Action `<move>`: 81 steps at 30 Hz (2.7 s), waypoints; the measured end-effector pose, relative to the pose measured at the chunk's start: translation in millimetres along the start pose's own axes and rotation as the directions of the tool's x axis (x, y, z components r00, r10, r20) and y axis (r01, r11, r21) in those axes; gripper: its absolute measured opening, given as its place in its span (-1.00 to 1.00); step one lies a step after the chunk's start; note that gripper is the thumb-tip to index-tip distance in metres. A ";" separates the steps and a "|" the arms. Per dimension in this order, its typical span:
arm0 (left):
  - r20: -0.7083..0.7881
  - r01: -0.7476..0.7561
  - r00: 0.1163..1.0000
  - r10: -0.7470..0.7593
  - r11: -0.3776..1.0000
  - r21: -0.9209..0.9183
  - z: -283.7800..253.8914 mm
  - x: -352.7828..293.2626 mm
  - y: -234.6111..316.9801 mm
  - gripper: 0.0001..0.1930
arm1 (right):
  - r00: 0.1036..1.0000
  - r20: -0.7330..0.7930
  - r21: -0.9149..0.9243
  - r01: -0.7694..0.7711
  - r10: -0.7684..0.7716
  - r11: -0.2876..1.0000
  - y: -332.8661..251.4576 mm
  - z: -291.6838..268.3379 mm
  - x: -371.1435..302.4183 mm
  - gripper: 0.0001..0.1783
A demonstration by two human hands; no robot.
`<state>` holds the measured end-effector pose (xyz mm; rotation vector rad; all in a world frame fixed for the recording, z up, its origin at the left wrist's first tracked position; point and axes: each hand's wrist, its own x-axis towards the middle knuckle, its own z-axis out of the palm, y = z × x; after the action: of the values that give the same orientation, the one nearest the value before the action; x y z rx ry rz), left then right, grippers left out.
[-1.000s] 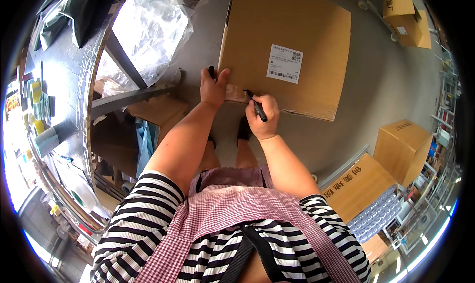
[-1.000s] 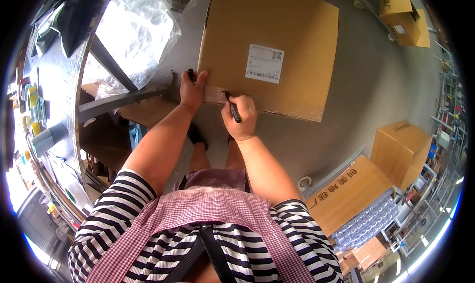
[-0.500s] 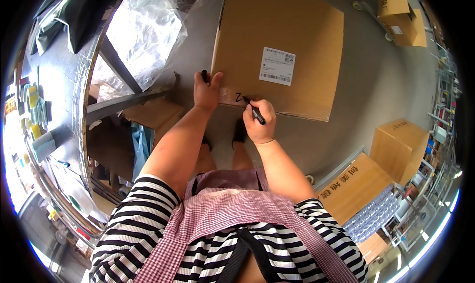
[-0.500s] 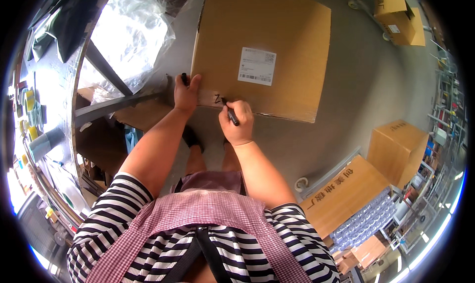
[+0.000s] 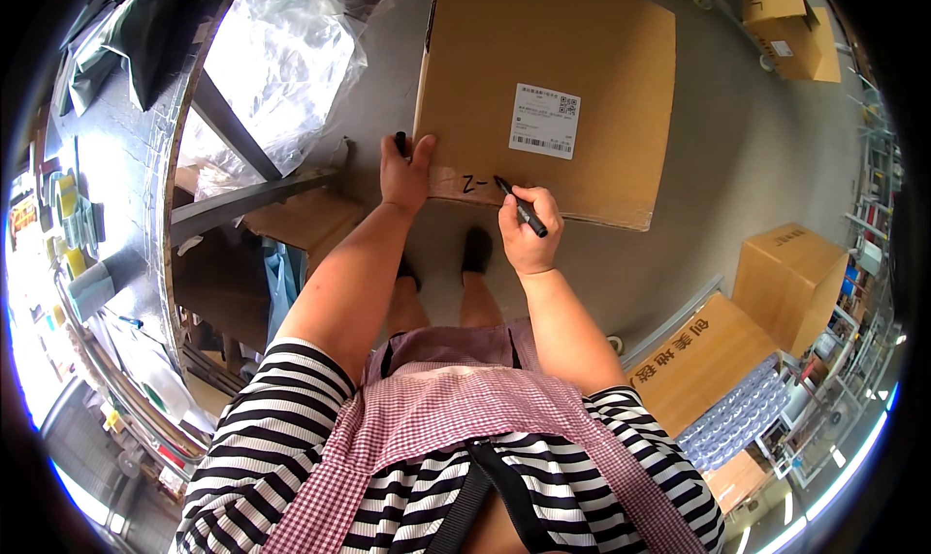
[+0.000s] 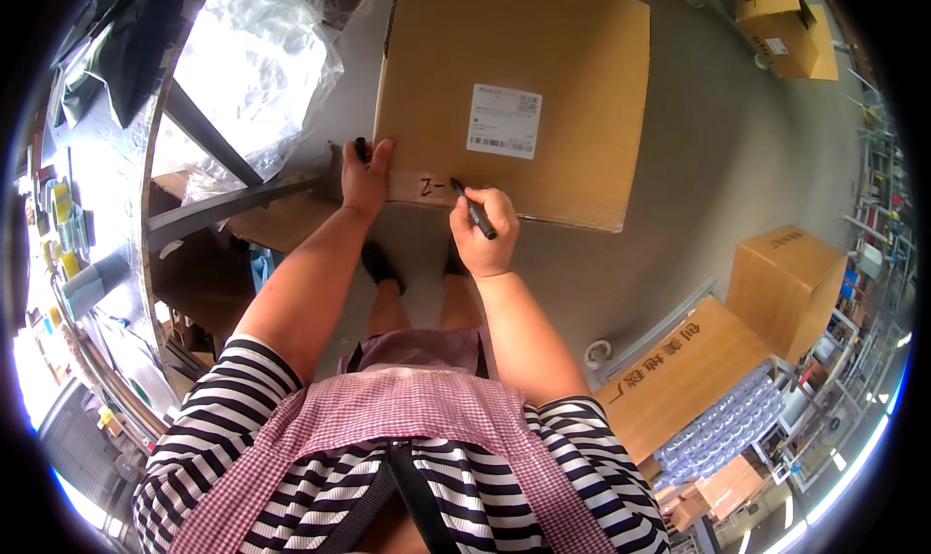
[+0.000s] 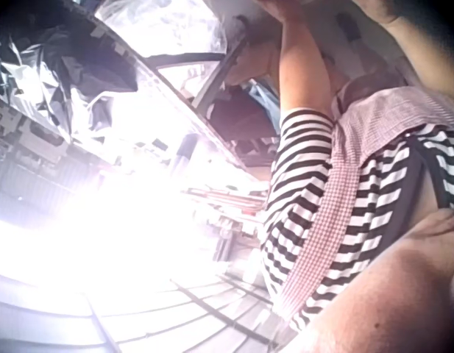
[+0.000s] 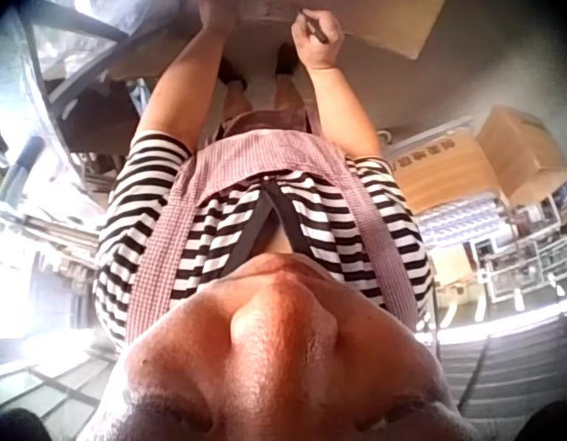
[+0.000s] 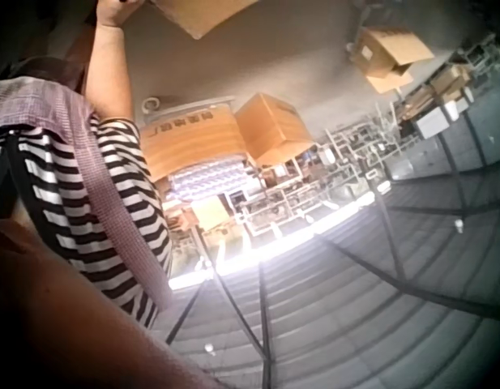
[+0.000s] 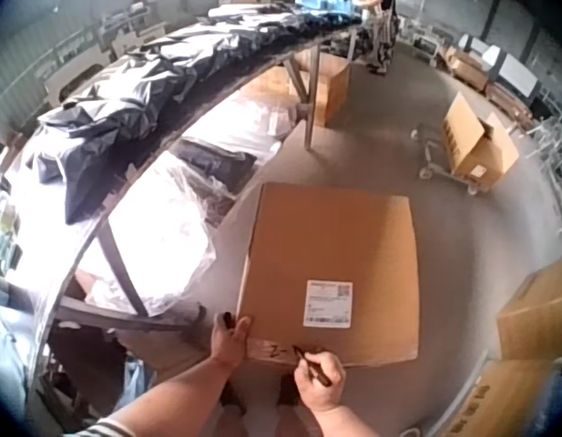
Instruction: The person picks up a cardboard box, writes on it with a marker, and then places several gray packaged items into the box from a table.
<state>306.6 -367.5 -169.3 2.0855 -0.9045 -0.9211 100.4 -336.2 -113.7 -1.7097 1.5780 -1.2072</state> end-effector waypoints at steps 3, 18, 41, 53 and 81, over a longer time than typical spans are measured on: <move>-0.004 -0.005 1.000 0.005 1.000 -0.008 0.8 0.4 -3.5 -0.40 | 1.000 -0.005 -0.017 0.010 -0.010 1.000 1.8 0.4 0.6 -0.83; -0.007 -0.011 1.000 0.011 1.000 -0.013 0.9 -0.3 -4.2 -0.39 | 0.986 0.111 -0.026 0.131 -0.128 0.991 5.1 -7.7 -2.4 -0.85; -0.004 -0.017 1.000 0.017 0.999 -0.032 1.0 1.6 -7.2 -0.40 | 0.998 0.031 -0.026 0.049 -0.048 0.998 7.9 -7.3 2.9 -0.84; 0.015 -0.008 1.000 0.009 0.998 -0.054 0.3 1.3 -5.8 -0.39 | 0.993 0.073 -0.032 0.094 -0.091 0.995 9.4 -9.5 -2.1 -0.85; -0.011 -0.043 0.999 0.042 0.999 -0.021 0.8 4.1 -6.8 -0.40 | 0.999 0.045 -0.040 0.018 -0.016 0.999 7.2 -16.7 1.5 -0.87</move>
<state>310.1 -367.4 -176.5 2.0437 -0.9259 -0.8929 82.3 -335.8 -111.5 -1.7667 1.5748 -1.1440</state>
